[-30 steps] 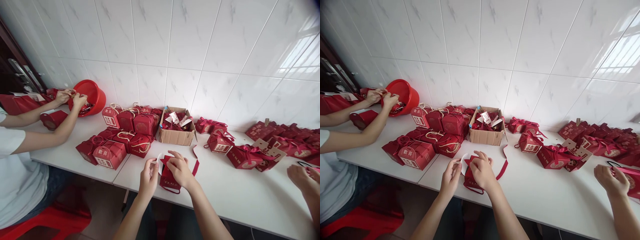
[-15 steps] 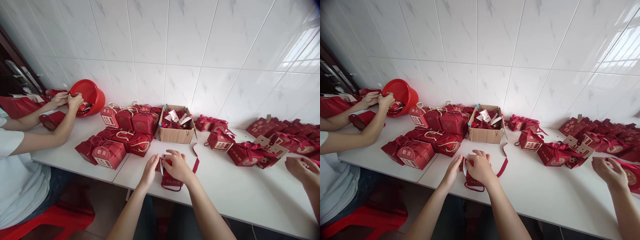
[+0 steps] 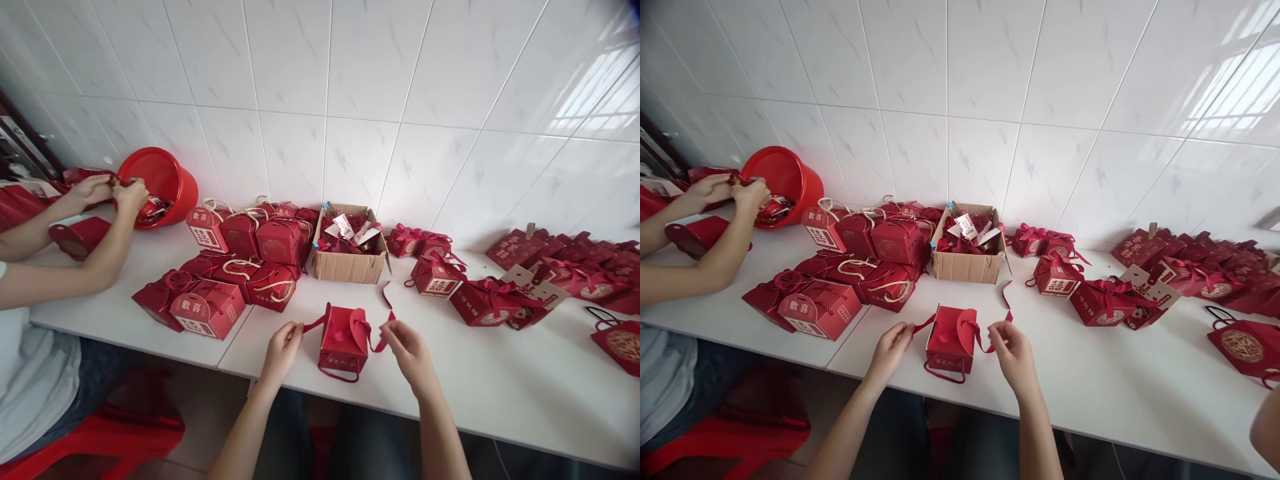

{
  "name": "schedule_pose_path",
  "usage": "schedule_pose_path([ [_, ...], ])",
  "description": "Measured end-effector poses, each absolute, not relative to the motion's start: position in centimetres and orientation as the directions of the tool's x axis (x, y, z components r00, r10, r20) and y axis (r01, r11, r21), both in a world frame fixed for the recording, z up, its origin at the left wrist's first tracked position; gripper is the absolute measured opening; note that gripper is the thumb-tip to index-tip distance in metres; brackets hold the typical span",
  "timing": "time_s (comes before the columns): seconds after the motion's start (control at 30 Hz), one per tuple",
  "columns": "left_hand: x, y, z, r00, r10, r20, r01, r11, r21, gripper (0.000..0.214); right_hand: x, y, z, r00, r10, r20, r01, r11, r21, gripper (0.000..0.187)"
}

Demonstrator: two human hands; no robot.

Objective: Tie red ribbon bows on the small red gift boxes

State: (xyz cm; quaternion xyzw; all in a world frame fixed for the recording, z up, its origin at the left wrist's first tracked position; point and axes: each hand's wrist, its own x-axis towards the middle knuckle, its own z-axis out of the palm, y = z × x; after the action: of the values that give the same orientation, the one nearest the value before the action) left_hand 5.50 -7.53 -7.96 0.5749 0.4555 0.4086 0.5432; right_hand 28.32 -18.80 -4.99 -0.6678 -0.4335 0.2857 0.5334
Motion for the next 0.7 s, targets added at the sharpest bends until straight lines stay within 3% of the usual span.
schedule_pose_path([
  [0.07,4.5,-7.3,-8.4,0.173,0.984,0.048,0.359,-0.108,0.927,0.034,28.2,-19.9,-6.3,0.372,0.927,-0.058,0.199,-0.14,-0.97,0.039],
  [0.13,3.7,-7.0,-8.4,0.125,0.984,0.124,0.662,-0.176,0.728,0.031,27.7,-20.5,-7.4,0.301,0.942,-0.149,0.146,-0.2,-0.969,0.041],
  [0.2,3.2,-6.7,-8.1,0.094,0.988,0.125,0.817,-0.148,0.558,0.031,27.1,-20.6,-8.1,0.268,0.942,-0.205,0.1,-0.239,-0.966,0.041],
  [0.37,2.3,-6.3,-7.0,-0.042,0.998,0.043,0.902,0.019,0.431,0.034,26.5,-20.5,-8.3,0.16,0.93,-0.33,0.087,-0.347,-0.934,0.045],
  [0.47,1.5,-6.3,-6.8,-0.062,0.997,0.04,0.915,0.041,0.402,0.034,26.6,-20.4,-8.2,0.146,0.924,-0.354,0.051,-0.364,-0.93,0.057],
  [0.57,0.7,-6.2,-6.5,-0.086,0.996,0.012,0.918,0.074,0.39,0.035,26.7,-20.2,-8.2,0.184,0.923,-0.338,0.001,-0.344,-0.939,0.065],
  [0.7,-0.5,-6.1,-5.8,-0.183,0.983,-0.021,0.904,0.177,0.39,0.039,26.2,-19.9,-8.5,0.292,0.922,-0.254,-0.135,-0.223,-0.966,0.061],
])
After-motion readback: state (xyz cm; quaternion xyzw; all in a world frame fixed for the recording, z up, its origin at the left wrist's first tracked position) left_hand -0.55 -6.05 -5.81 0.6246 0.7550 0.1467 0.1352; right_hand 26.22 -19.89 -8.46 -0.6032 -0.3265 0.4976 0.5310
